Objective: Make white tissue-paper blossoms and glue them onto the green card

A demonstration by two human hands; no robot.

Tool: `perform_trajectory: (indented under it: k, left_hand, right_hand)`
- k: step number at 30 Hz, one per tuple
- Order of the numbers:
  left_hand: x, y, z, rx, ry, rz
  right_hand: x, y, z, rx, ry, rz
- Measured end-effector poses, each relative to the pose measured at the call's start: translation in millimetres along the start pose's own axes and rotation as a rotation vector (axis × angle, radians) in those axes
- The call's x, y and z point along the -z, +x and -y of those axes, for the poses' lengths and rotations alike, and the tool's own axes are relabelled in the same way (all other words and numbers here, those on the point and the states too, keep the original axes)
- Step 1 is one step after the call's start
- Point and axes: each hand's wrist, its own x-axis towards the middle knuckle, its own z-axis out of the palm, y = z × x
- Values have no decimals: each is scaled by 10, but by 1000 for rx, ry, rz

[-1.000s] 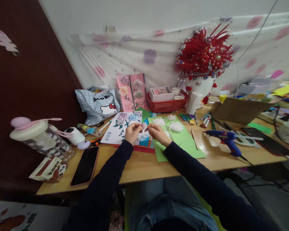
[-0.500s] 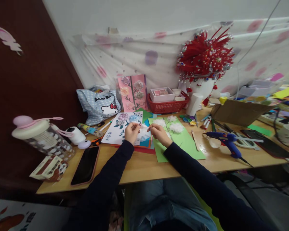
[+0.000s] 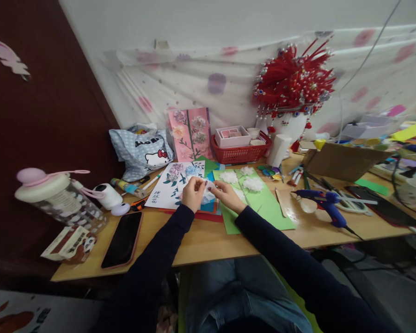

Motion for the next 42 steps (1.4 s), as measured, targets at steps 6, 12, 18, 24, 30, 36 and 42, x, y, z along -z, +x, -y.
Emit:
perform_trajectory:
  k: [6,12,18,24,30,36,42]
  left_hand:
    - [0,20,43,31,-38,-16]
    - [3,30,60,39,-6,-12]
    - [22,36,50,36,46,-13]
    - [41,45,69,54,80,-23]
    - [34,57,148,83,69,-8]
    - [35,61,140,95,39,-7]
    - [10,36,83,76,-35,63]
  right_hand:
    - [20,22,-46,-19,-6,-11]
    - [32,41,-17,24,-96,-66]
    - [31,48,-39,29,-149,-156]
    - [42,65,-94,6,-59,-238]
    - [63,72,-82,-88,35,-252]
    - [55,51,-28,-41,-39,-250]
    - [32,48,-43,70,-103,-191]
